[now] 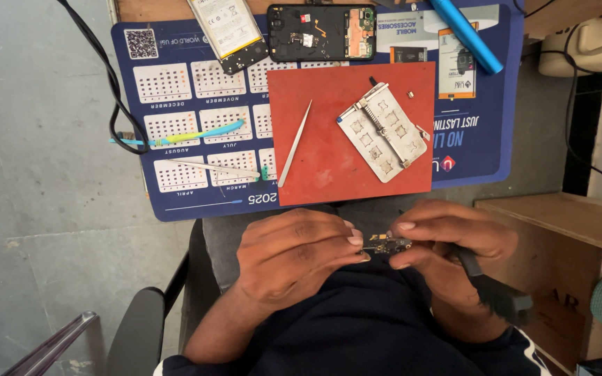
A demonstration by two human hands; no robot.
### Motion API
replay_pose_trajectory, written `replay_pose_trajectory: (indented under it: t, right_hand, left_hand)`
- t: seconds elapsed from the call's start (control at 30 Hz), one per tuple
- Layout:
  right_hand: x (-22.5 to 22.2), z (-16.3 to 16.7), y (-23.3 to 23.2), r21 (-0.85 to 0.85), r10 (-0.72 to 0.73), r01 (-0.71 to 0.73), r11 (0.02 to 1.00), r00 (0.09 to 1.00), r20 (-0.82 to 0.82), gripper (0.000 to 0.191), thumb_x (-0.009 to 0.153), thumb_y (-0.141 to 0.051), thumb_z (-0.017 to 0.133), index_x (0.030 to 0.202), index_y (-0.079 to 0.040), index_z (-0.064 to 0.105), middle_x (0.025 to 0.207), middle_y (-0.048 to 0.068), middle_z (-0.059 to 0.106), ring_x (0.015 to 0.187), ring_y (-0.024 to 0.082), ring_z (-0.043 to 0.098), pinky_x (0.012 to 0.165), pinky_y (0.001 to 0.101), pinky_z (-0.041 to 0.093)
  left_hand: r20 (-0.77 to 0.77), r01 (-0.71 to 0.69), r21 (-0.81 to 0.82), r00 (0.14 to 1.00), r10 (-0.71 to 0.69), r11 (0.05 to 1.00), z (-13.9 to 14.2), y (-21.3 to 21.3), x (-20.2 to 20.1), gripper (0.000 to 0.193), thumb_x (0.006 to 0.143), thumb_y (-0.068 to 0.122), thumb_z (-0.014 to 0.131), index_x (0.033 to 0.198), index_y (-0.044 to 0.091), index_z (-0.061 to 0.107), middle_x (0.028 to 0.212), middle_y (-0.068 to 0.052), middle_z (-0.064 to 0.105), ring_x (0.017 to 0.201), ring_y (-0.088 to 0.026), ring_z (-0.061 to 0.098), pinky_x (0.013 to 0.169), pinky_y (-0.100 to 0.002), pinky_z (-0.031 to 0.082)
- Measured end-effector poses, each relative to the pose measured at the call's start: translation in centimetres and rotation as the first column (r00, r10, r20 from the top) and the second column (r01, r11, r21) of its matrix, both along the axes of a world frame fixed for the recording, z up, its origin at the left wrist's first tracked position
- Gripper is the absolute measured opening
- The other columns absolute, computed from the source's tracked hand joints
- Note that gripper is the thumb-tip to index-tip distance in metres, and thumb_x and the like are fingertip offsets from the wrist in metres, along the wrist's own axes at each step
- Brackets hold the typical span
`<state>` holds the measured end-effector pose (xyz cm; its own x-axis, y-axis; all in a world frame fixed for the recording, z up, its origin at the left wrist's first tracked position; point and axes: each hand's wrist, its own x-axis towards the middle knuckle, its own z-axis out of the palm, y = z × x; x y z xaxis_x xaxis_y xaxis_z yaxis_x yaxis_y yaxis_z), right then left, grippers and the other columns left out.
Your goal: The person uses a hot air gun and tweezers to remove a small component from a circuit board. They then use a soldering iron to work on the same board, followed by a brief inspection of the removed component.
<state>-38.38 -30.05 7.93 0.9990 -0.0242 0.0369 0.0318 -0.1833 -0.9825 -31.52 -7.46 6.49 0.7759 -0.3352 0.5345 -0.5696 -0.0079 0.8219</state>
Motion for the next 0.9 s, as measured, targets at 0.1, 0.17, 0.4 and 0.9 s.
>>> replay_pose_trajectory:
  t: [0.1,0.17,0.4,0.9]
  right_hand:
    - [0.4,-0.3,0.2,0.029,-0.001,0.000,1.000,0.999,0.035,0.034,0.074,-0.009,0.088,0.105,-0.004,0.075,0.098,0.015,0.076,0.080,0.016,0.075,0.059,0.0201,0.054]
    - [0.5,-0.3,0.4,0.044,0.025,-0.027,0.999,0.998,0.052,0.027,0.081,-0.010,0.084,0.105,-0.002,0.075,0.098,0.016,0.076,0.080,0.016,0.075,0.062,0.0217,0.055]
    - [0.8,0.0,1.0,0.102,0.034,-0.025,0.994,0.996,-0.085,0.018,0.101,-0.011,0.068,0.091,0.004,0.072,0.087,0.015,0.074,0.075,0.017,0.073,0.067,0.0281,0.059]
    - [0.8,-1.5,0.6,0.288,0.073,-0.024,0.957,0.984,-0.160,0.026,0.105,-0.011,0.061,0.089,0.007,0.071,0.084,0.017,0.074,0.063,0.011,0.061,0.057,0.0236,0.044]
  left_hand:
    - [-0.010,0.001,0.008,1.000,-0.001,1.000,-0.1,0.1,0.0,0.023,0.084,0.011,0.088,0.100,0.003,0.073,0.096,-0.007,0.075,0.091,-0.020,0.078,0.077,-0.028,0.066]
    - [-0.032,0.001,0.005,0.999,-0.001,1.000,-0.2,0.1,-0.2,0.021,0.085,0.010,0.087,0.099,0.003,0.073,0.095,-0.007,0.075,0.090,-0.020,0.078,0.076,-0.028,0.066]
    - [-0.078,0.011,-0.036,0.997,-0.013,0.999,-0.7,-0.2,-0.4,0.018,0.088,0.007,0.085,0.100,0.002,0.072,0.094,-0.008,0.073,0.086,-0.021,0.077,0.072,-0.029,0.063]
    - [-0.164,-0.006,-0.060,0.986,-0.004,0.998,-1.4,-0.3,-0.3,0.020,0.088,0.008,0.084,0.102,-0.002,0.073,0.095,-0.011,0.074,0.084,-0.020,0.077,0.068,-0.028,0.063]
